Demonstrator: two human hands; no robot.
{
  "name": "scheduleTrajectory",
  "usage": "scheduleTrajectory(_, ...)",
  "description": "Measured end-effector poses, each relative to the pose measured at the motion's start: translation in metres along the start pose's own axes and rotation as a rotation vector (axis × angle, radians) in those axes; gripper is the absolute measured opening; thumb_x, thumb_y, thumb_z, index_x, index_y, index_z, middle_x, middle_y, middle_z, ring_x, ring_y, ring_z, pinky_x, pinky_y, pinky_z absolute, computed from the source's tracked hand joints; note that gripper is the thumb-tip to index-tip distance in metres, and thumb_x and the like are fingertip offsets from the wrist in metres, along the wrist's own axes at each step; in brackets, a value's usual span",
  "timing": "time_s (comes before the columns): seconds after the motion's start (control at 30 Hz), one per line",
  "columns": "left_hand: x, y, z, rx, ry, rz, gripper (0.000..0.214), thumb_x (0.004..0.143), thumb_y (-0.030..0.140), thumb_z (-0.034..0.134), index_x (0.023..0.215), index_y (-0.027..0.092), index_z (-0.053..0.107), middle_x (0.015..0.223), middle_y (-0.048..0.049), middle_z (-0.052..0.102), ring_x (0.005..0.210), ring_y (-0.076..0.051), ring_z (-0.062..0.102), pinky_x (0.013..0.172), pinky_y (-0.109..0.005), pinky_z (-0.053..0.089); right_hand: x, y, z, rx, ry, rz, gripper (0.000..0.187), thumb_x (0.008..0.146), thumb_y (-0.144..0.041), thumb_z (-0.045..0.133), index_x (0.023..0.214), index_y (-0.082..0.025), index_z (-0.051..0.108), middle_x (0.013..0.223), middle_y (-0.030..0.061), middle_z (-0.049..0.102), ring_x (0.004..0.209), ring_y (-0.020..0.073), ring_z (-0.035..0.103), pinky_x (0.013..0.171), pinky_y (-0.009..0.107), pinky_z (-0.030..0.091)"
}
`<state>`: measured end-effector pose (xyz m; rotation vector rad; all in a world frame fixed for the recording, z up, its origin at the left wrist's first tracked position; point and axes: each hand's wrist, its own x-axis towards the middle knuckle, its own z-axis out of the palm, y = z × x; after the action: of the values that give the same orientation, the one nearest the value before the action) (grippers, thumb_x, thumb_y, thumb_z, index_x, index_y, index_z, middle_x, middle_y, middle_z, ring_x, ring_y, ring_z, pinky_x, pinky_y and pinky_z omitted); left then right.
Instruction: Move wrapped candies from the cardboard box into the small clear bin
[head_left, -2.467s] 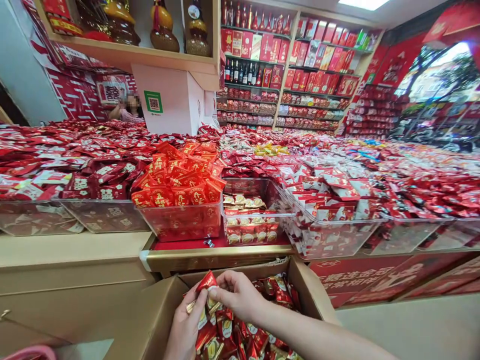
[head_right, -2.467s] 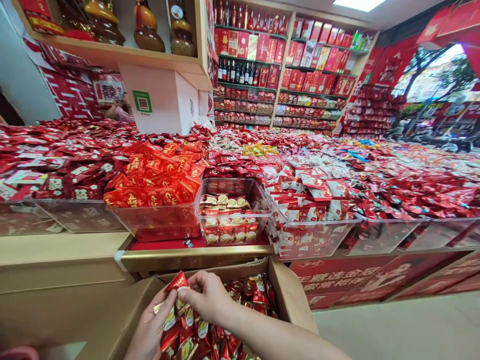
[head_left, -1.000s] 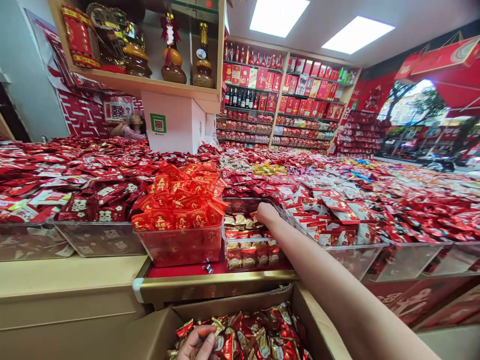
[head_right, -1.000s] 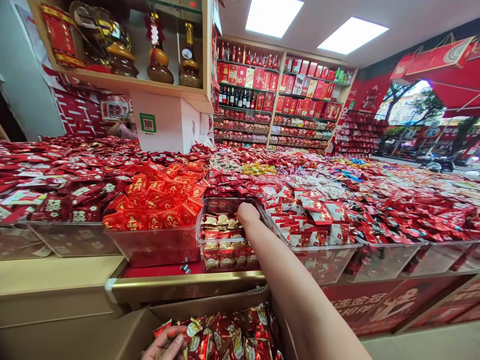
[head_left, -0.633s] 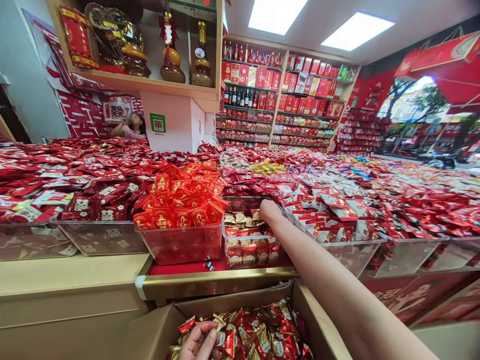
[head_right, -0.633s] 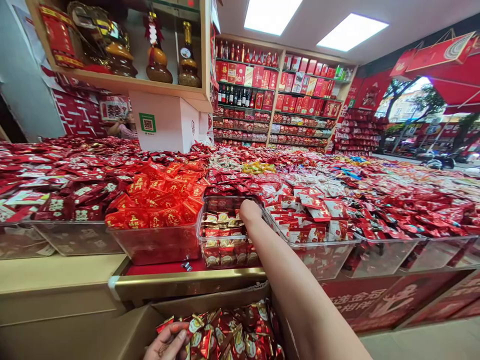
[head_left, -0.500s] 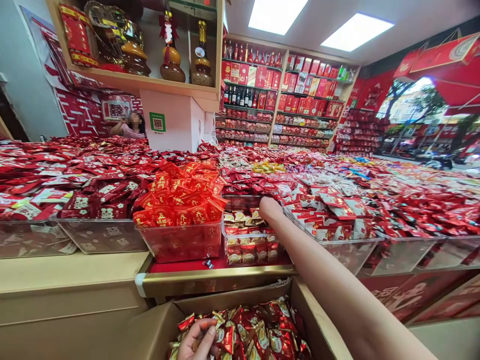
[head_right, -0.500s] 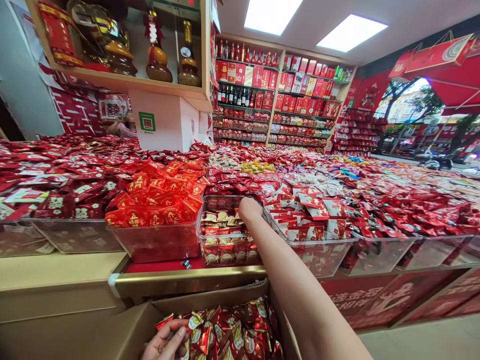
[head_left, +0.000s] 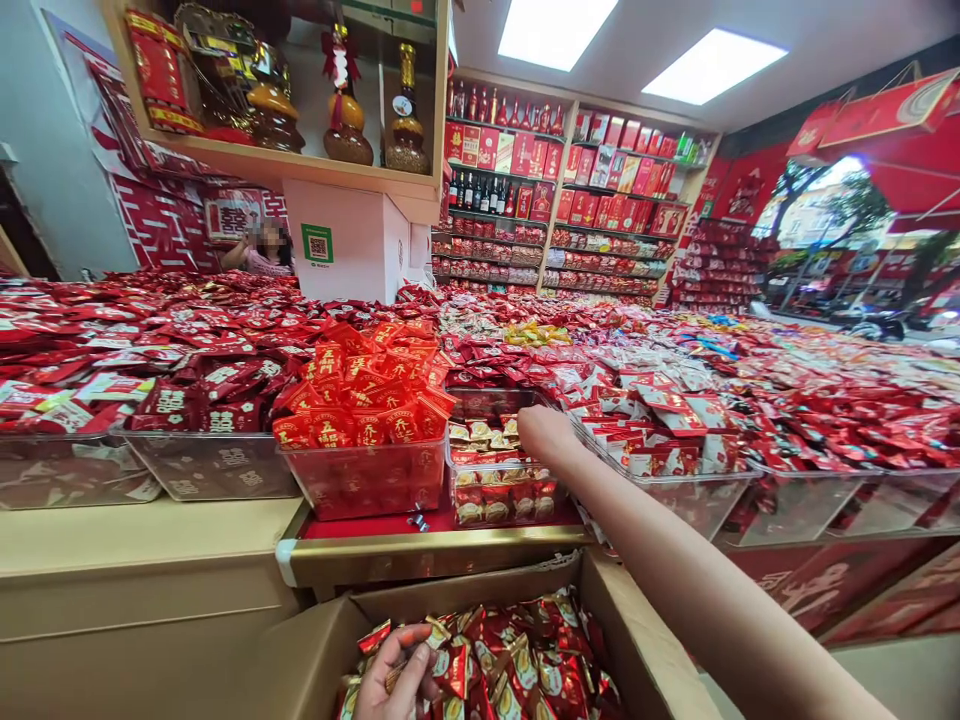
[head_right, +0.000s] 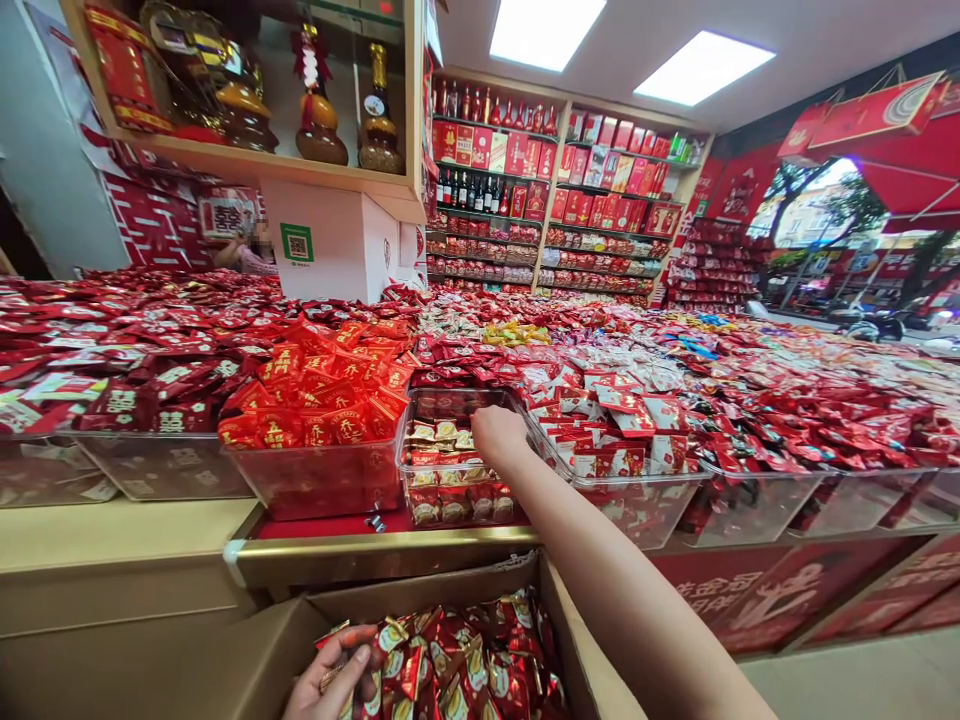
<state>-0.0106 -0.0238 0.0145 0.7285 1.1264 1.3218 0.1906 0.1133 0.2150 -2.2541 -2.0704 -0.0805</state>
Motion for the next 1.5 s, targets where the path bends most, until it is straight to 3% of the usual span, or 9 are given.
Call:
scheduleTrajectory(0.13,0.002,0.005,-0.003,-0.164,-0.048,-0.131,0.027,0.050,0.030,0.076,0.073,0.019,0.068,0.055,0.0019,0.066,0.047,-0.012,0.056,0.044,-0.020,0.043,-0.071,-0.027,0.011,0.165,0.217,-0.318,0.022,0.082,-0.022,0.038,0.087,-0.016,0.058,0.083,0.0105,0.062,0.080,0.0201,0.058,0.067,0.028,0.041)
scheduleTrajectory(0.2,0.003,0.007,-0.004,-0.290,-0.074,-0.213,0.026,0.053,0.026,0.076,0.076,0.020,0.067,0.059,0.0014,0.068,0.055,-0.014,0.061,0.050,-0.022,0.047,-0.110,-0.042,0.042,0.356,0.093,-0.551,0.021,0.081,-0.031,0.040,0.078,-0.018,0.057,0.074,0.0075,0.061,0.070,0.0179,0.057,0.061,0.026,0.040)
scheduleTrajectory(0.23,0.004,0.007,-0.004,-0.350,-0.080,-0.239,0.026,0.054,0.025,0.075,0.077,0.021,0.066,0.061,0.0008,0.070,0.060,-0.016,0.063,0.054,-0.023,0.048,-0.126,-0.048,0.063,0.450,-0.015,-0.568,0.021,0.077,-0.036,0.046,0.078,-0.018,0.057,0.074,0.0080,0.061,0.067,0.0184,0.057,0.058,0.026,0.040)
scheduleTrajectory(0.4,-0.001,0.011,-0.001,-0.450,-0.049,-0.210,0.031,0.061,0.026,0.071,0.089,0.023,0.061,0.085,-0.0047,0.073,0.087,-0.022,0.064,0.072,-0.029,0.050,-0.160,-0.064,0.153,1.002,-0.561,-0.404,0.031,0.060,-0.037,0.065,0.083,-0.018,0.055,0.075,0.0019,0.061,0.064,0.0142,0.056,0.053,0.021,0.039)
scheduleTrajectory(0.57,-0.014,0.026,0.008,-0.347,-0.058,-0.134,0.029,0.074,0.029,0.058,0.102,0.022,0.055,0.102,-0.0080,0.069,0.102,-0.021,0.057,0.081,-0.029,0.047,-0.158,-0.069,0.155,1.392,-0.914,-0.095,0.028,0.066,-0.042,0.058,0.073,-0.018,0.046,0.048,-0.0069,0.046,0.039,0.0059,0.041,0.041,0.018,0.034)
scheduleTrajectory(0.87,-0.021,0.030,0.012,-0.422,-0.153,-0.215,0.022,0.076,0.020,0.056,0.097,0.020,0.064,0.091,-0.0037,0.072,0.100,-0.021,0.058,0.087,-0.031,0.044,-0.140,-0.053,0.136,1.504,-0.685,-0.259,0.030,0.067,-0.043,0.058,0.066,-0.017,0.043,0.059,-0.0048,0.047,0.044,0.0052,0.041,0.043,0.019,0.035)
scheduleTrajectory(1.1,-0.020,0.031,0.013,-0.453,-0.149,-0.171,0.021,0.078,0.017,0.053,0.094,0.017,0.066,0.089,-0.0052,0.072,0.099,-0.021,0.057,0.093,-0.034,0.038,-0.142,-0.053,0.140,1.294,-0.447,-0.335,0.017,0.068,-0.029,0.058,0.063,-0.015,0.050,0.057,-0.0038,0.046,0.053,0.0067,0.038,0.052,0.019,0.033)
scheduleTrajectory(1.3,-0.020,0.039,0.014,-0.524,-0.210,-0.179,0.029,0.082,0.028,0.046,0.101,0.016,0.063,0.097,-0.0080,0.070,0.099,-0.022,0.057,0.090,-0.036,0.041,-0.134,-0.052,0.142,1.344,-0.471,-0.215,0.017,0.071,-0.030,0.053,0.067,-0.014,0.052,0.055,-0.0031,0.046,0.049,0.0067,0.038,0.047,0.018,0.032)
scheduleTrajectory(1.5,-0.020,0.034,0.013,-0.430,-0.113,-0.111,0.025,0.077,0.027,0.055,0.097,0.017,0.065,0.088,-0.0059,0.073,0.090,-0.020,0.062,0.085,-0.031,0.045,-0.135,-0.048,0.133,1.217,-0.396,-0.316,0.017,0.072,-0.031,0.054,0.069,-0.014,0.057,0.058,-0.0026,0.049,0.054,0.0071,0.038,0.051,0.018,0.033)
